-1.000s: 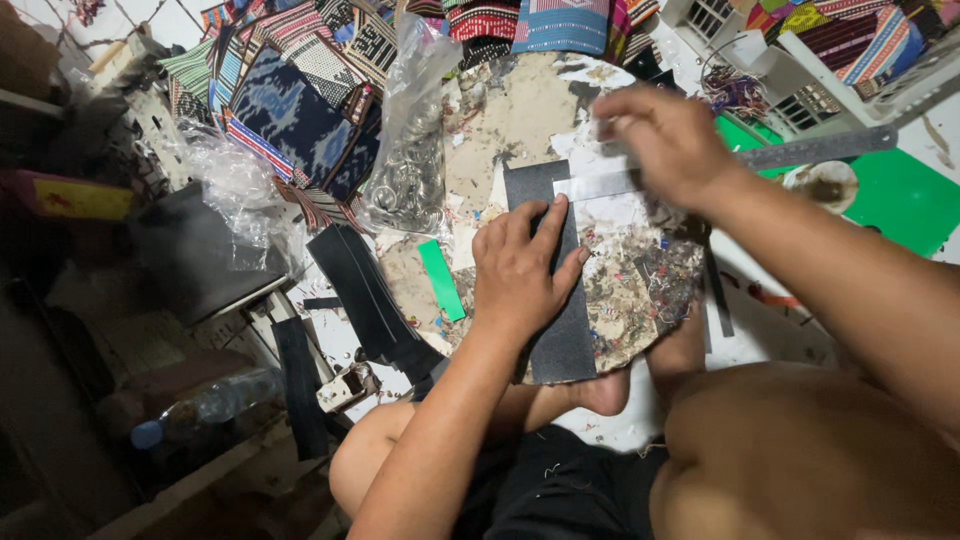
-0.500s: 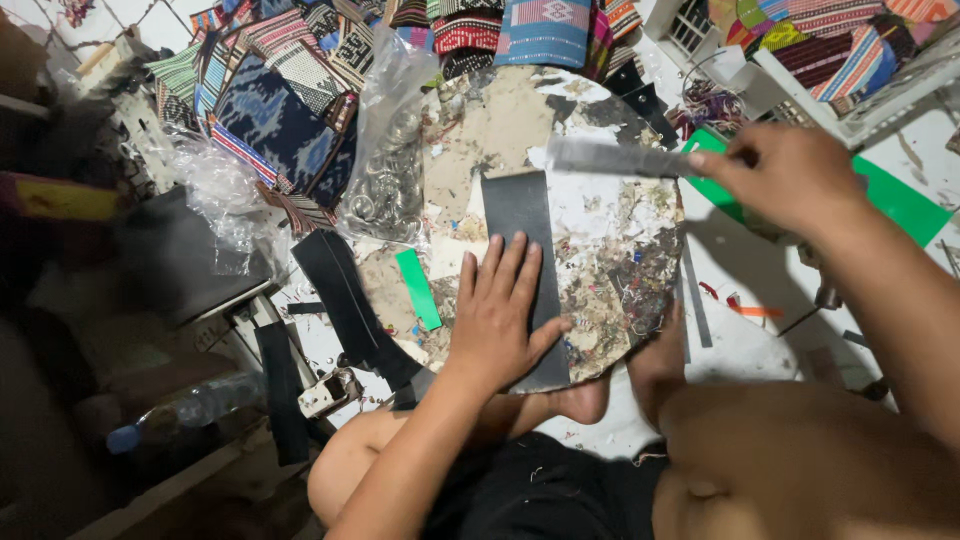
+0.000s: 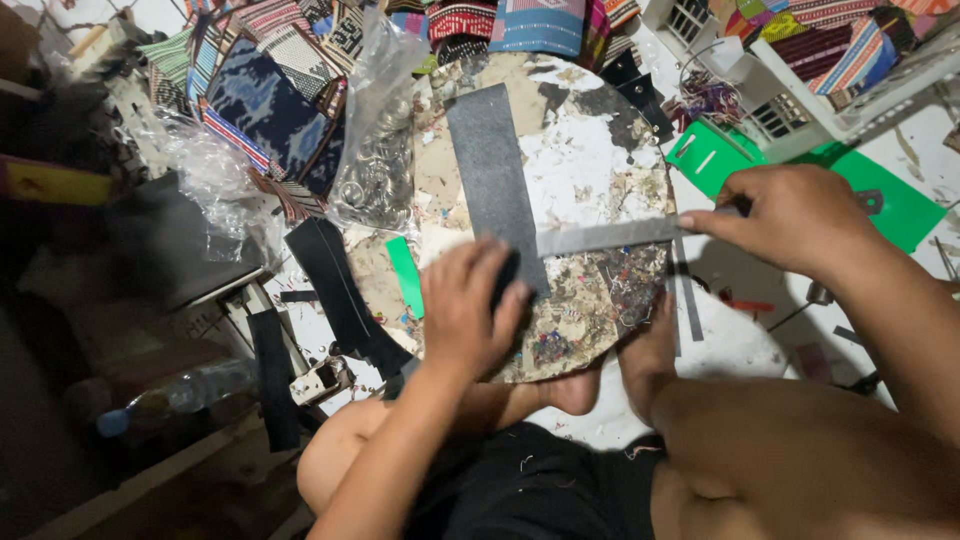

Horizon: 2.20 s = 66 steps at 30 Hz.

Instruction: The person uses a metal ruler and a white marking tool to draw straight lines on a dark rectangular material placed on a round work surface. The person repeatedly repositions the ruler and marks along its edge to create multiple parallel lines.

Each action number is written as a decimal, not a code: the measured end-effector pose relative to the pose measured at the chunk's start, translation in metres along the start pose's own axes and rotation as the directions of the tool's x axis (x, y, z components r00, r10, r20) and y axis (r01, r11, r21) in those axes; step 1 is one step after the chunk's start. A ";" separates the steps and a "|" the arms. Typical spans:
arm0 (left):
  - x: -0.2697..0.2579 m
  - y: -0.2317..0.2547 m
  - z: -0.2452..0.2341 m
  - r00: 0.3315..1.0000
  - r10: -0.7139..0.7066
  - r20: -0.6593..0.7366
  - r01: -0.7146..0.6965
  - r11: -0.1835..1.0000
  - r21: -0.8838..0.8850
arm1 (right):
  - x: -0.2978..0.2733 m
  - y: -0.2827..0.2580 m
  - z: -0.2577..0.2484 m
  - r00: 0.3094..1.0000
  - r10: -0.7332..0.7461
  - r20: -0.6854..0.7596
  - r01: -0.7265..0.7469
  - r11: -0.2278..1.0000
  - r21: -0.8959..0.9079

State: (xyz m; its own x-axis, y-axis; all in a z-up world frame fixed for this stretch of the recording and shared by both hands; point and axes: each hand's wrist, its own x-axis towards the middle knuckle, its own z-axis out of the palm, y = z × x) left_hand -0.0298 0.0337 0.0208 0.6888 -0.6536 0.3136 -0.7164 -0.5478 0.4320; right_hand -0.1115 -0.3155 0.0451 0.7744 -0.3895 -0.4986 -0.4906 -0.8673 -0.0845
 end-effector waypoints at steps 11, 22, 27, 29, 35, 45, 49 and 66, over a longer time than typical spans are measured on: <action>-0.054 0.037 0.008 0.997 0.052 0.057 -0.060 0.988 0.140 | -0.015 -0.023 0.003 0.995 -0.019 0.101 0.038 0.981 -0.192; -0.048 0.039 0.006 0.999 0.034 0.033 -0.037 0.994 0.100 | -0.017 -0.023 -0.001 0.991 0.003 0.134 0.026 0.976 -0.216; -0.047 0.040 0.008 0.999 0.011 0.051 -0.017 0.992 0.121 | -0.017 -0.022 -0.002 0.990 0.002 0.141 0.028 0.977 -0.211; -0.046 0.041 0.007 0.999 0.016 0.050 -0.022 0.993 0.113 | -0.017 -0.022 -0.001 0.990 0.005 0.141 0.027 0.975 -0.221; -0.045 0.040 0.005 0.999 0.028 0.035 -0.031 0.996 0.087 | -0.016 -0.024 -0.001 0.989 0.019 0.149 0.015 0.974 -0.225; -0.044 0.041 0.006 0.999 0.023 0.032 -0.026 0.995 0.091 | -0.020 -0.035 -0.017 0.976 0.134 0.174 -0.103 0.979 -0.177; -0.045 0.040 0.007 0.999 0.031 0.020 -0.033 0.994 0.100 | -0.006 0.001 0.013 0.979 -0.107 -0.174 0.120 0.990 0.069; -0.056 0.031 0.030 0.998 0.024 -0.065 -0.022 1.000 0.021 | -0.013 -0.116 0.041 0.739 -0.570 -0.358 0.646 0.450 0.617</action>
State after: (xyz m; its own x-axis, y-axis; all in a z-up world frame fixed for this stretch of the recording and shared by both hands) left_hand -0.0941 0.0378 -0.0083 0.6775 -0.6308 0.3783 -0.7337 -0.5438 0.4074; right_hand -0.0808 -0.1967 0.0258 0.9953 0.0958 -0.0115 0.0331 -0.4508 -0.8920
